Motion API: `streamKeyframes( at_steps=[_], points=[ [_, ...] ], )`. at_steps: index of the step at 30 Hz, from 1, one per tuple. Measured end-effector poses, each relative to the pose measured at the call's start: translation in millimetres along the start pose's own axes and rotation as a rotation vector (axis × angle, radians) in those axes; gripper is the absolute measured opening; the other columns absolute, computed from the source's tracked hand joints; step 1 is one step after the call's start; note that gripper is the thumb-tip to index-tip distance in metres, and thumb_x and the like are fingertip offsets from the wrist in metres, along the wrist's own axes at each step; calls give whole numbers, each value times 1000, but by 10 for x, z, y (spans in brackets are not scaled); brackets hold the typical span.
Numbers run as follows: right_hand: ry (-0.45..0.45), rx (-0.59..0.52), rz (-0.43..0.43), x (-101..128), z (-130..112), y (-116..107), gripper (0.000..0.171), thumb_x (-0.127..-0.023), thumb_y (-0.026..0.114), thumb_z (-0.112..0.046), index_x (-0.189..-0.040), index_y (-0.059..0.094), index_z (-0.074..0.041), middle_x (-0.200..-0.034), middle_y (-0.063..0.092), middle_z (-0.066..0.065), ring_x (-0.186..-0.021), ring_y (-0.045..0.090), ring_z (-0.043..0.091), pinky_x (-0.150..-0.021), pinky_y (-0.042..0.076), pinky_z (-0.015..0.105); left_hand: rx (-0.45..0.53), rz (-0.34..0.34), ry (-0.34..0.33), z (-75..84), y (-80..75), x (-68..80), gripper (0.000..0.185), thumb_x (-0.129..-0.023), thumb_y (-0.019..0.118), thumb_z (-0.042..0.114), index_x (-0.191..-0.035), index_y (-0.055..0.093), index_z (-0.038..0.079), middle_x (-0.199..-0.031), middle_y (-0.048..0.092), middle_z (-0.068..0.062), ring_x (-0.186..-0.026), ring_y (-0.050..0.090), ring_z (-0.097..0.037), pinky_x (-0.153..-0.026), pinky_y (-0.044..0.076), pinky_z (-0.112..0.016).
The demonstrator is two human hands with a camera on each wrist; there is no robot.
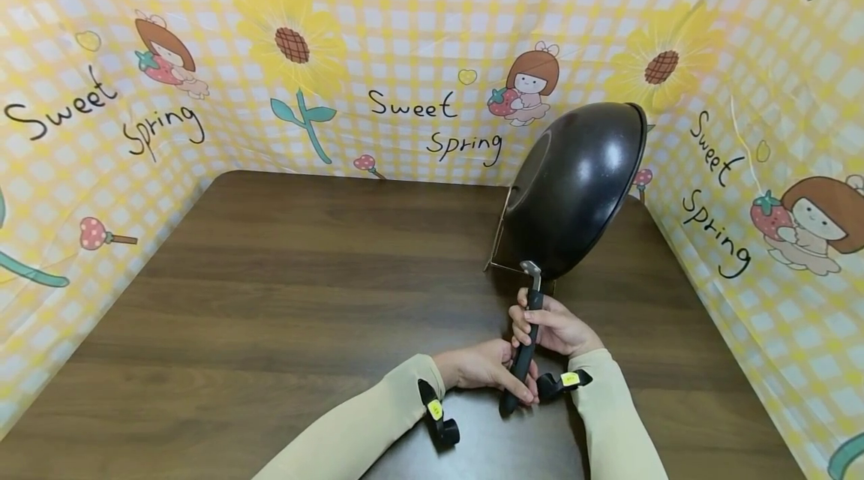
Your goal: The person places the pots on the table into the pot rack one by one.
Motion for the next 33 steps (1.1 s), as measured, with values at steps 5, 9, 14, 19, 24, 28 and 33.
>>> streamKeyframes(
  at_steps=[5,9,14,19,24,28,33],
  points=[
    [-3,3,-6,-3,8,-9,21,-106,29,2,-120,41,-8,-91,43,7,-91,58,18,-97,47,36,4,0,3,-8,-7,1,26,-91,57,-19,-95,56,7,-114,59,-42,-79,68,-12,-73,55,-25],
    [-14,17,-10,-10,13,-6,20,-106,30,1,-120,41,-7,-92,42,8,-93,59,19,-99,46,37,10,11,17,-18,-1,11,26,-90,57,-19,-95,56,6,-110,61,-40,-79,68,-12,-72,55,-25],
    [-32,83,18,4,-5,-12,22,-105,29,3,-120,42,-6,-98,51,9,-99,60,22,-103,44,41,42,106,89,-55,32,56,25,-89,59,-20,-104,58,0,-106,66,-35,-88,71,-21,-73,55,-24],
    [24,291,224,29,-102,35,25,-103,31,6,-117,47,-6,-104,61,7,-100,63,22,-100,49,40,15,249,175,-54,72,177,33,-85,63,-20,-115,57,-8,-106,68,-30,-95,71,-25,-75,52,-23],
    [237,711,604,74,-226,108,10,-103,46,-5,-112,51,-2,-95,65,6,-91,66,20,-87,54,35,-85,323,159,-21,24,293,40,-82,66,-16,-121,57,-9,-106,70,-19,-97,67,-17,-84,52,-24],
    [472,1105,788,45,-332,258,31,-100,59,-23,-116,53,3,-95,64,9,-90,62,23,-81,50,37,-174,296,108,11,-65,397,47,-85,65,-11,-131,53,-10,-114,67,-15,-105,66,-19,-90,51,-25],
    [701,1497,808,-84,-446,559,37,-96,65,-33,-107,52,0,-88,59,7,-84,57,24,-74,46,39,-305,186,66,100,-165,578,48,-92,61,-6,-137,46,-12,-124,63,-22,-113,64,-22,-91,50,-23]
  ],
)
Point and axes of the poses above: each hand's wrist, its own x-axis away from the middle knuckle, its own y-axis out of the palm, z = x × y, the point moved 4 cm from there along -x, towards the middle knuckle
